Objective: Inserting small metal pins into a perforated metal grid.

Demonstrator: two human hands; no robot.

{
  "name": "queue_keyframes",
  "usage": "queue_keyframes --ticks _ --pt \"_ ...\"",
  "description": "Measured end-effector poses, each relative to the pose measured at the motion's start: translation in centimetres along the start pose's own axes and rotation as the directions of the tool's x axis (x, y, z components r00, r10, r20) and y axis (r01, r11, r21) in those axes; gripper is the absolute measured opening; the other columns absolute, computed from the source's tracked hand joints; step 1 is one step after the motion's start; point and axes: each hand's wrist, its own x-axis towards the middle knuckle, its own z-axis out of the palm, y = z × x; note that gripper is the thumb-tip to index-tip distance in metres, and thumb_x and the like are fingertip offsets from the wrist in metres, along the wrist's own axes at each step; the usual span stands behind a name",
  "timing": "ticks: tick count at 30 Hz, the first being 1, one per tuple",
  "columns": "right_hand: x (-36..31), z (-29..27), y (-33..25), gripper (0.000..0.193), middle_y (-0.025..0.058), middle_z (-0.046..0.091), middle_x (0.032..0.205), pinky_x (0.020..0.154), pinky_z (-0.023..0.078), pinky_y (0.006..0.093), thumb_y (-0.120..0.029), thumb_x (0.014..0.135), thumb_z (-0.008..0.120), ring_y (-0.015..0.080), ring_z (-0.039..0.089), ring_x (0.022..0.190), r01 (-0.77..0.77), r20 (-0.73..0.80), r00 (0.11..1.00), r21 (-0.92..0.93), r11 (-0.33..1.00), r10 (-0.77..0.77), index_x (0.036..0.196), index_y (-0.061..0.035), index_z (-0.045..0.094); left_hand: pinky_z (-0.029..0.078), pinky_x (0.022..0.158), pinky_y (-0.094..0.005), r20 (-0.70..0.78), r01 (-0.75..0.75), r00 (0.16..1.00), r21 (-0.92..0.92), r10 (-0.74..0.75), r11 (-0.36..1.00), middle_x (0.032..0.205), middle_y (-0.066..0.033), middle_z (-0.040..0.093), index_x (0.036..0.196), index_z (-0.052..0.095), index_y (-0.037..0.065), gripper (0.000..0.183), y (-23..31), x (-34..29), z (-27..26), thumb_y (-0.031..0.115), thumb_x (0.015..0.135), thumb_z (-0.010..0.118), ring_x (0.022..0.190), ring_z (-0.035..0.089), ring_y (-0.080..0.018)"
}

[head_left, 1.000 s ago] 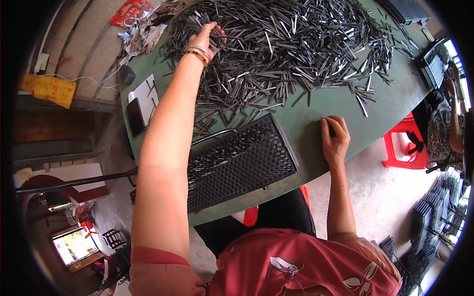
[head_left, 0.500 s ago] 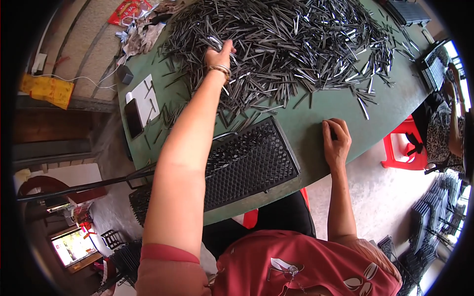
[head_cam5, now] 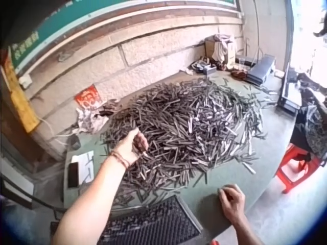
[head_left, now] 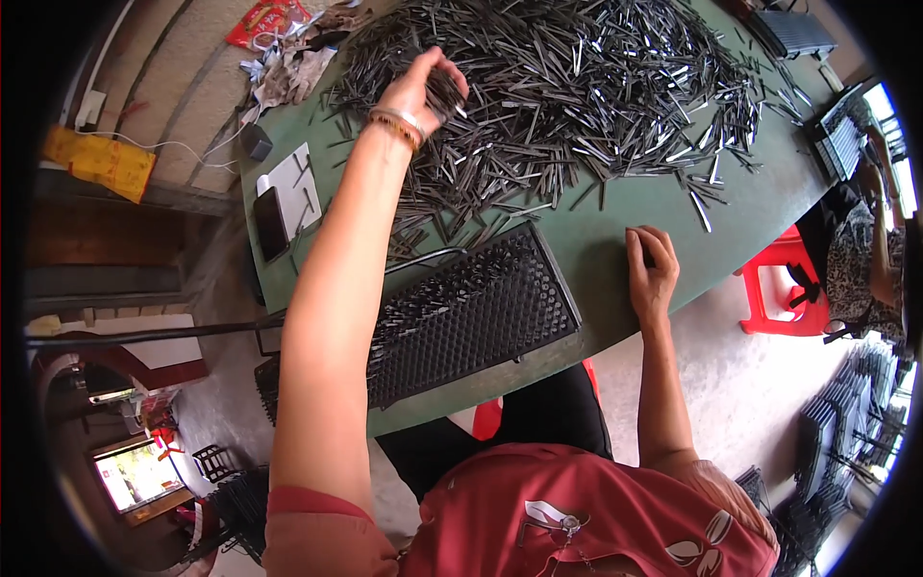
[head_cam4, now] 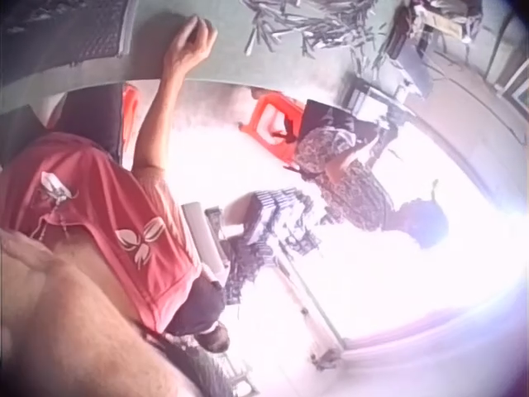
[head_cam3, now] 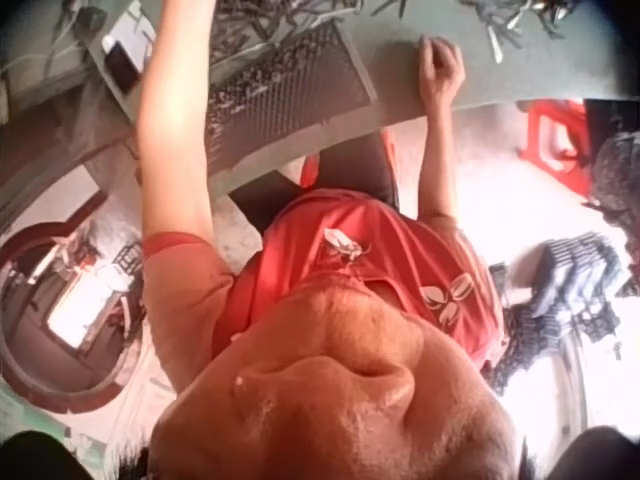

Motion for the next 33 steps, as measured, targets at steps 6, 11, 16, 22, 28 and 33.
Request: queue_keyframes --ticks 6,11,16,22,28,33 --pt "5.9 2.3 -7.8 0.049 0.016 0.06 0.113 0.084 0.048 0.0311 -0.035 0.098 0.044 0.0197 0.06 0.096 -0.313 0.321 0.939 0.636 0.705 0.127 0.131 0.0009 0.043 0.052 0.057 -0.0293 0.151 0.218 0.965 -0.011 -0.214 0.976 0.071 -0.0046 0.058 0.086 0.057 0.005 0.021 -3.6 -10.1 6.7 0.024 0.085 0.065 0.062 0.059 -0.0155" --pt "10.5 6.4 -12.1 0.064 0.0193 0.057 0.12 0.086 0.049 0.0345 -0.049 0.097 0.034 0.0252 0.057 0.104 -0.737 0.791 0.61 0.548 0.396 0.04 0.14 -0.0019 0.029 0.039 0.048 -0.0174 0.152 0.379 0.915 -0.009 -0.373 0.925 0.071 0.0035 0.049 0.092 0.054 0.007 0.016 -7.6 -14.2 9.6 0.02 0.087 0.063 0.058 0.046 -0.0038" --pt "10.2 6.4 -14.3 0.048 0.0147 0.064 0.103 0.081 0.051 0.0328 -0.039 0.097 0.04 0.0188 0.061 0.091 -0.655 0.882 0.47 0.378 0.655 -0.039 0.118 0.001 0.057 0.044 0.051 -0.0221 0.211 0.282 0.936 0.026 -0.281 0.959 0.073 0.0006 0.056 0.091 0.058 0.01 0.016 -9.0 -15.4 8.6 0.023 0.085 0.065 0.062 0.053 -0.0088" --pt "8.5 4.2 -11.7 0.035 0.0124 0.065 0.102 0.087 0.048 0.0314 -0.026 0.095 0.052 0.0184 0.061 0.096 -0.635 0.866 0.496 0.404 0.658 -0.053 0.112 0.0034 0.06 0.053 0.057 -0.03 0.098 0.252 0.96 0.101 -0.262 0.962 0.075 -0.0004 0.058 0.092 0.058 0.007 0.02 -10.4 -19.5 9.3 0.025 0.086 0.064 0.066 0.06 -0.0139" --pt "5.4 2.1 -12.5 0.032 0.0051 0.066 0.091 0.073 0.046 0.0238 -0.027 0.092 0.057 0.0106 0.059 0.083 -0.465 0.856 0.516 0.255 0.848 0.026 0.106 0.001 0.064 0.048 0.053 -0.0251 0.179 0.231 0.955 0.04 -0.234 0.972 0.077 -0.0008 0.056 0.096 0.055 0.006 0.023 -13.3 -23.7 8.5 0.025 0.087 0.063 0.062 0.055 -0.0094" --pt "2.7 2.2 -13.4 0.029 0.0021 0.063 0.081 0.062 0.044 0.0204 -0.026 0.092 0.058 0.0064 0.054 0.069 -0.416 0.735 0.675 0.311 0.854 0.062 0.1 0.0003 0.066 0.048 0.055 -0.0253 0.152 0.264 0.958 -0.125 -0.245 0.956 0.079 -0.0011 0.055 0.102 0.053 0.005 0.022 -16.0 -28.7 8.0 0.022 0.089 0.06 0.065 0.055 -0.0099"
